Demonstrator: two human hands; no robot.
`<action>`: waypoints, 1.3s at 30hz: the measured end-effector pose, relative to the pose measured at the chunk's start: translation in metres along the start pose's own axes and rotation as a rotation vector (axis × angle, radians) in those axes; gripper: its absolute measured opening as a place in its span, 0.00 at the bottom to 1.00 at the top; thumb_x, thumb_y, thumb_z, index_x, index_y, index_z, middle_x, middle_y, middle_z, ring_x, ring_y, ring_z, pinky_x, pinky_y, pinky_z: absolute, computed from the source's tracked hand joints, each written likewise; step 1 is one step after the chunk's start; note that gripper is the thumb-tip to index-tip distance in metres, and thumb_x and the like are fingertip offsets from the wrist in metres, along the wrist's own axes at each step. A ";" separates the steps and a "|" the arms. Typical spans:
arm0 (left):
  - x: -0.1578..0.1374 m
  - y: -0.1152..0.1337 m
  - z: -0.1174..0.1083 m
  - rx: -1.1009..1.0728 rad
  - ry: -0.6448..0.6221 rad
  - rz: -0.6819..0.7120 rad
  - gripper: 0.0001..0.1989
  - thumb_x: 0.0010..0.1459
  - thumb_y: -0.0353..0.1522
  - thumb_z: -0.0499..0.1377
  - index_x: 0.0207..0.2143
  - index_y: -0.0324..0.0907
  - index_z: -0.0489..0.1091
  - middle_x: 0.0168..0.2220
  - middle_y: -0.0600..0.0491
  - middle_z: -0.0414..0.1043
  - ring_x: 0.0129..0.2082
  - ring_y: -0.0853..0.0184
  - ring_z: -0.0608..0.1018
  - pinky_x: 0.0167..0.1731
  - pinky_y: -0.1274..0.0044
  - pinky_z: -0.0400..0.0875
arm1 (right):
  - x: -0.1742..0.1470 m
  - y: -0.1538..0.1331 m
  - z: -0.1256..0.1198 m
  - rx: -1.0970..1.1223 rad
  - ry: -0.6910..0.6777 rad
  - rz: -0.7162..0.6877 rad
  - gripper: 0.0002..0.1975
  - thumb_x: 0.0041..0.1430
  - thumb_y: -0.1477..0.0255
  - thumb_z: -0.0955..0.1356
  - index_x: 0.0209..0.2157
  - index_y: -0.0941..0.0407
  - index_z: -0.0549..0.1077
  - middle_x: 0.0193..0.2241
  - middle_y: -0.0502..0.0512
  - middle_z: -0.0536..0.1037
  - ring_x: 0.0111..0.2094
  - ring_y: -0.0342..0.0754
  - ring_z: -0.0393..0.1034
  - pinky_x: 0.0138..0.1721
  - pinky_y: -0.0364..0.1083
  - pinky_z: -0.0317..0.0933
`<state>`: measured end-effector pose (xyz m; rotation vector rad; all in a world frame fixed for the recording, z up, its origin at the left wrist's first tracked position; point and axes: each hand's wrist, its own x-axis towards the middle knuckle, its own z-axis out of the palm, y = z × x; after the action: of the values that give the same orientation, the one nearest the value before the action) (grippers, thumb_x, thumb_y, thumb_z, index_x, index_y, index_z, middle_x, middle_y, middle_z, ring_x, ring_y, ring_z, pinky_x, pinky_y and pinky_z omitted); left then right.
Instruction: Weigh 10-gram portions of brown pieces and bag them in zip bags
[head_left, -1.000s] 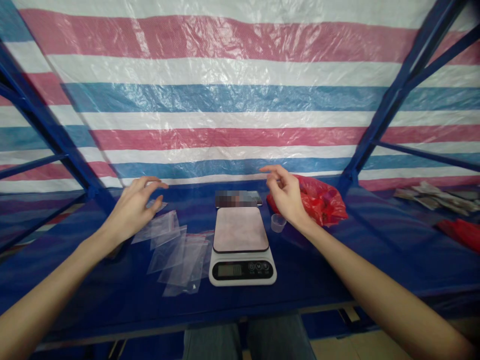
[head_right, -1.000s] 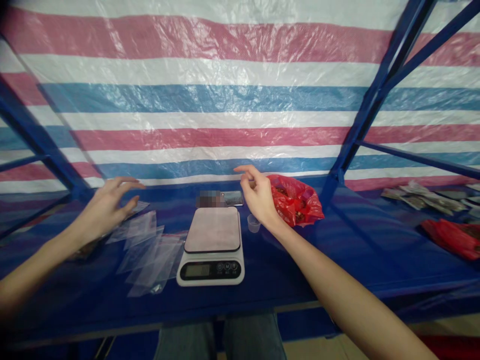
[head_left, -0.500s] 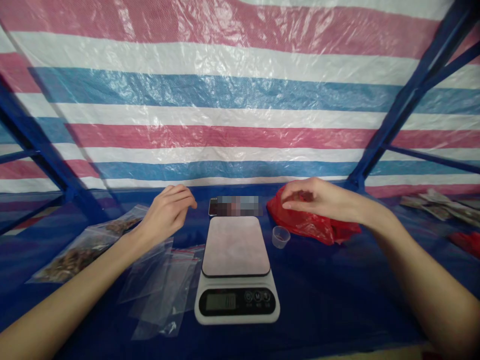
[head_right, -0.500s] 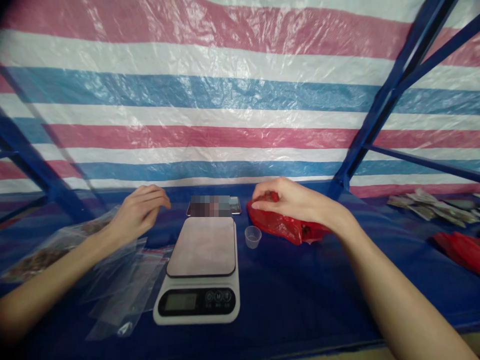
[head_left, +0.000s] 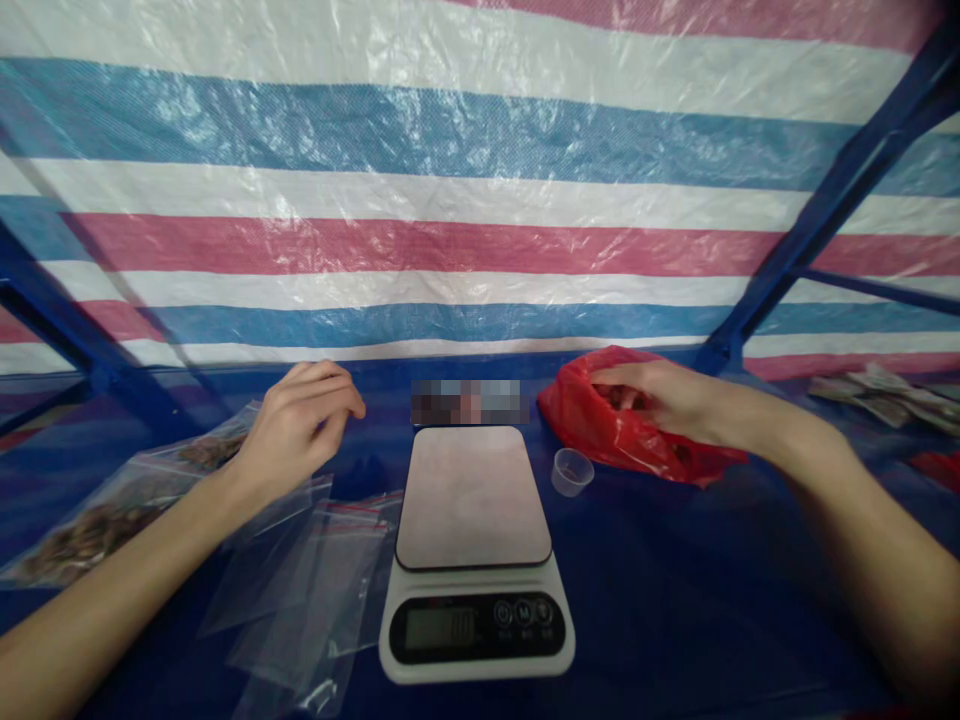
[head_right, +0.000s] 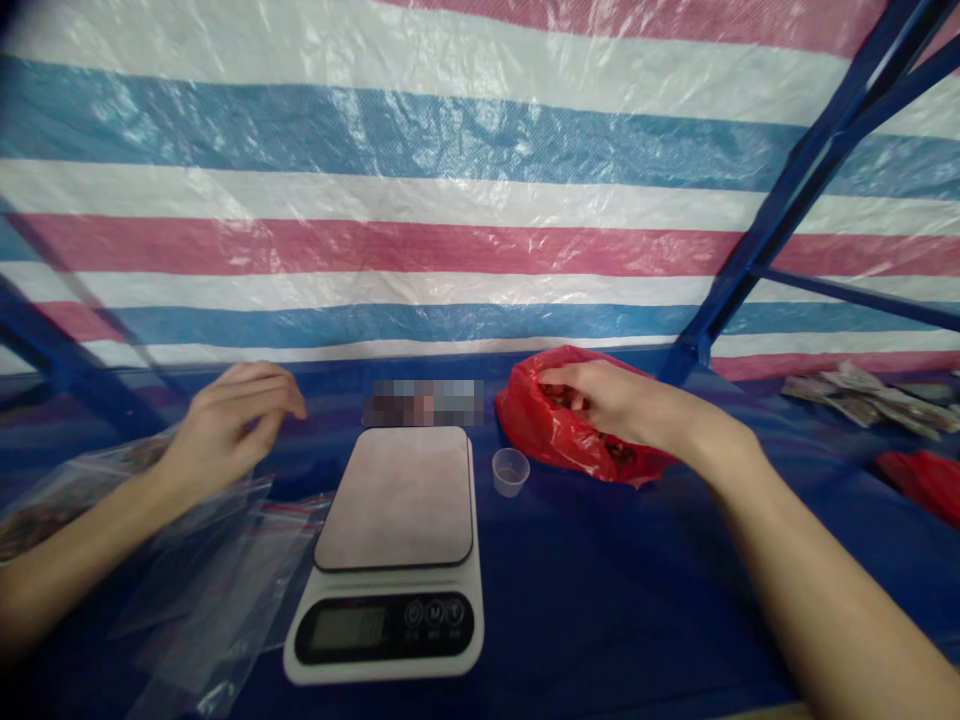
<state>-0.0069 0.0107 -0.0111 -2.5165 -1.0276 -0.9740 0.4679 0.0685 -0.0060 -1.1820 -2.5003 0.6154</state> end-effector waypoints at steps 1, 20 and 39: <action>-0.001 0.001 0.000 -0.013 0.017 -0.006 0.16 0.65 0.22 0.50 0.30 0.41 0.74 0.31 0.53 0.79 0.37 0.62 0.77 0.43 0.68 0.67 | 0.003 -0.004 0.003 -0.074 -0.009 -0.013 0.19 0.55 0.83 0.66 0.45 0.53 0.80 0.38 0.52 0.84 0.35 0.51 0.79 0.41 0.47 0.72; -0.014 0.009 0.006 -0.233 0.078 -0.241 0.17 0.61 0.22 0.50 0.25 0.42 0.74 0.28 0.55 0.75 0.35 0.65 0.76 0.39 0.73 0.69 | 0.020 -0.009 0.026 -0.362 0.095 -0.108 0.31 0.53 0.85 0.64 0.58 0.57 0.77 0.60 0.65 0.77 0.63 0.60 0.72 0.67 0.56 0.63; -0.015 0.009 0.008 -0.226 -0.013 -0.244 0.17 0.61 0.23 0.49 0.25 0.43 0.73 0.28 0.54 0.75 0.36 0.65 0.76 0.39 0.73 0.68 | 0.023 -0.020 0.018 -0.331 0.205 -0.170 0.18 0.52 0.86 0.62 0.36 0.55 0.77 0.40 0.61 0.85 0.43 0.56 0.80 0.47 0.50 0.68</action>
<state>-0.0047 0.0002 -0.0273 -2.6209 -1.3203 -1.2030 0.4328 0.0705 -0.0093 -1.0590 -2.5493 0.0333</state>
